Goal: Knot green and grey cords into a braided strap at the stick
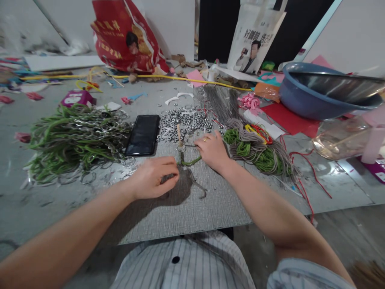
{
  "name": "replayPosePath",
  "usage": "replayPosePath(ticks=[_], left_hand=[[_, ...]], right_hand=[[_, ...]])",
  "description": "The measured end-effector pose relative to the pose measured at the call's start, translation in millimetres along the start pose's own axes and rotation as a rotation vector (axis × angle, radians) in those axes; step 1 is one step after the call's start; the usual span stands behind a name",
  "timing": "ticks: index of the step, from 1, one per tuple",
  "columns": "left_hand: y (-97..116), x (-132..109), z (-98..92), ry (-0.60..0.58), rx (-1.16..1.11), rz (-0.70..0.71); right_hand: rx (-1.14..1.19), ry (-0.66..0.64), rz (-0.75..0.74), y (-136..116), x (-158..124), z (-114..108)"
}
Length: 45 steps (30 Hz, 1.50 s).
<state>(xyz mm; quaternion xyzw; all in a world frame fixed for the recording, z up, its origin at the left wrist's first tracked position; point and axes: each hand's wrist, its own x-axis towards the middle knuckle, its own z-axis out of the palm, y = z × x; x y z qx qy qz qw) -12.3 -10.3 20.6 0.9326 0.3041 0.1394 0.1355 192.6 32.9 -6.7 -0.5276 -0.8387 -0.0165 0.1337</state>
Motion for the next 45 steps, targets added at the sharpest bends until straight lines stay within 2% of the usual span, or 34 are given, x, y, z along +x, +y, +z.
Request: replayPosePath(ticks=[6,13,18,25,45], left_hand=[[-7,2,6.0,0.034,0.051,-0.160],[-11,3,7.5,-0.079,0.065,-0.278],[-11,3,6.2,-0.096,0.029,-0.256],[-11,2,5.4,-0.113,0.036,-0.234],[-12,1,6.2,-0.089,0.031,-0.222]], right_hand=[[-0.022,-0.002,-0.004,-6,-4,-9],[0.180,0.079,-0.068,-14,-16,-15],[0.348,0.037,-0.113,-32,-24,-17],[0.299,-0.134,-0.154,-47,-26,-9],[0.259,-0.147,-0.215,-47,-26,-11]])
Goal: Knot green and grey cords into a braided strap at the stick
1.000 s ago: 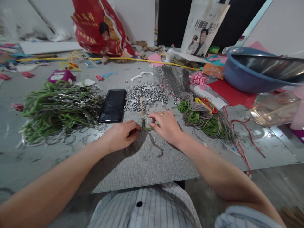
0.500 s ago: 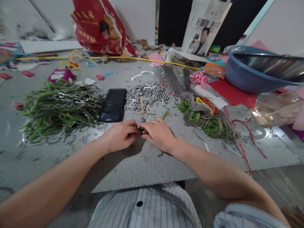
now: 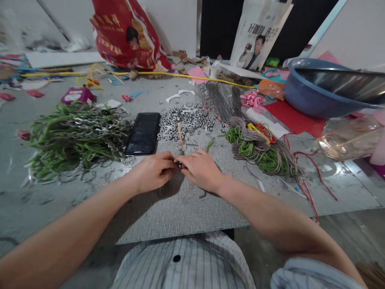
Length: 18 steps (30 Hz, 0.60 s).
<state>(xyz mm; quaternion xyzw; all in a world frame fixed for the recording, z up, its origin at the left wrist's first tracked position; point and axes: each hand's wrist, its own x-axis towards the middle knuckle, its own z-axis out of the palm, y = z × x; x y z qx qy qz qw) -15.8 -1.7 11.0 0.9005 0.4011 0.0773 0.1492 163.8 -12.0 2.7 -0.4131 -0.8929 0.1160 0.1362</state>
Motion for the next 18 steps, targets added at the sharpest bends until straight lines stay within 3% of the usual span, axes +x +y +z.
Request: replayPosePath(ticks=[5,9,14,18], left_hand=[[0,1,0.2,0.019,-0.003,0.021],[0,1,-0.7,0.115,-0.032,0.021],[0,0,-0.4,0.256,-0.026,0.050],[-1,-1,1.0,0.318,-0.049,0.071]], right_hand=[[-0.020,0.084,-0.047,6,-1,-9],[-0.114,0.213,-0.037,28,-5,-30],[-0.254,0.009,0.044,57,-11,-43],[-0.364,-0.130,0.106,59,-9,-39]])
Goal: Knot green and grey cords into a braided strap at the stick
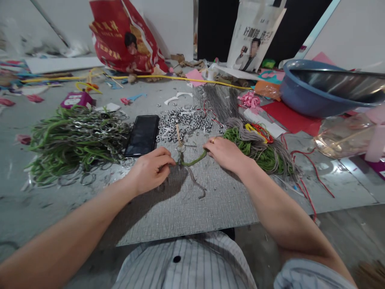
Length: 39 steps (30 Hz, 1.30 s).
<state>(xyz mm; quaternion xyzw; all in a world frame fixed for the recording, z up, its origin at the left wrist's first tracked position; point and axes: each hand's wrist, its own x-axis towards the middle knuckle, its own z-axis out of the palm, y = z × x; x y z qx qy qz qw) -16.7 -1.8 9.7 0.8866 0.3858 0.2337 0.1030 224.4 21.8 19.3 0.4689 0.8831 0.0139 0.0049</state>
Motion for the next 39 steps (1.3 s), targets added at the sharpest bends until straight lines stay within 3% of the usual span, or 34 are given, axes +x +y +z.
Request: replayPosePath(ticks=[5,8,12,19,21,25,27,32,39], left_hand=[[0,0,0.5,0.030,-0.036,-0.006],[2,0,-2.0,0.052,-0.056,-0.032],[6,2,-9.1,0.084,0.005,-0.091],[11,4,-11.1,-0.119,0.162,-0.331],[12,2,-10.2,-0.068,0.211,-0.306],[16,-1,-12.3,0.281,0.340,-0.108],[18,-1,-13.1,0.384,0.344,-0.015],[18,-2,-5.2,0.313,0.297,0.113],[15,0,4.6,0.177,0.192,0.074]], right_hand=[[-0.107,-0.142,0.164,-12,-1,-8],[-0.010,-0.167,0.182,-14,-2,-11],[0.421,-0.086,0.210,-17,0,-8],[1.348,-0.076,0.398,-31,6,-1],[1.514,-0.054,0.412,-34,8,2],[1.717,-0.039,0.435,-39,9,5],[1.768,-0.022,0.440,-41,9,5],[1.838,-0.022,0.407,-49,8,4],[1.855,-0.050,0.357,-57,7,4]])
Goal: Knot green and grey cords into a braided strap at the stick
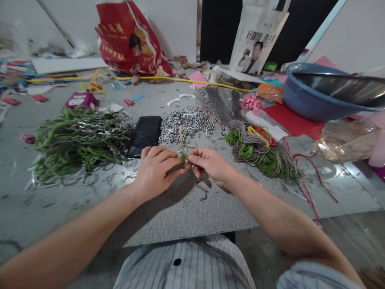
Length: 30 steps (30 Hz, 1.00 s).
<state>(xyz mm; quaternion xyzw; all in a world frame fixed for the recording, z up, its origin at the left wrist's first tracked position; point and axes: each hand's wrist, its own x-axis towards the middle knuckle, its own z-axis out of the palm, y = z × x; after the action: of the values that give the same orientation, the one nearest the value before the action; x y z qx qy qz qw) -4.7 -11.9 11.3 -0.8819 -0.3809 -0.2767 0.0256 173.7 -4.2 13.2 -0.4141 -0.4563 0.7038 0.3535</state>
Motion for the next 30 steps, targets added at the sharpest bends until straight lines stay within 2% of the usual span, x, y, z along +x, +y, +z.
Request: replayPosePath(ticks=[4,6,9,11,13,15,23,30], left_hand=[[0.9,2.1,0.4,-0.038,-0.097,-0.015],[0.6,2.9,-0.2,-0.054,-0.125,-0.033],[-1.2,3.9,-1.7,-0.087,-0.157,-0.083],[-2.5,4.2,-2.3,-0.106,-0.176,-0.101],[-3.1,4.2,-2.2,-0.119,-0.195,-0.104],[-3.1,4.0,-1.9,-0.126,-0.215,-0.106],[-3.2,4.9,-1.6,-0.168,-0.231,-0.120],[-2.9,3.2,-0.9,-0.089,-0.161,-0.082]], right_hand=[[-0.072,0.019,-0.037,1.4,0.4,-0.3],[-0.185,0.097,-0.120,2.0,-1.1,-0.9],[-0.526,0.212,-0.427,3.0,-5.8,-0.7],[-0.810,0.151,-0.647,4.4,-8.1,0.5],[-1.029,0.035,-0.763,6.3,-8.3,2.0],[-1.146,-0.014,-0.777,8.2,-6.9,2.8],[-1.277,0.079,-0.832,7.8,-5.8,-1.0],[-1.346,0.054,-0.734,5.3,-7.1,-1.1]])
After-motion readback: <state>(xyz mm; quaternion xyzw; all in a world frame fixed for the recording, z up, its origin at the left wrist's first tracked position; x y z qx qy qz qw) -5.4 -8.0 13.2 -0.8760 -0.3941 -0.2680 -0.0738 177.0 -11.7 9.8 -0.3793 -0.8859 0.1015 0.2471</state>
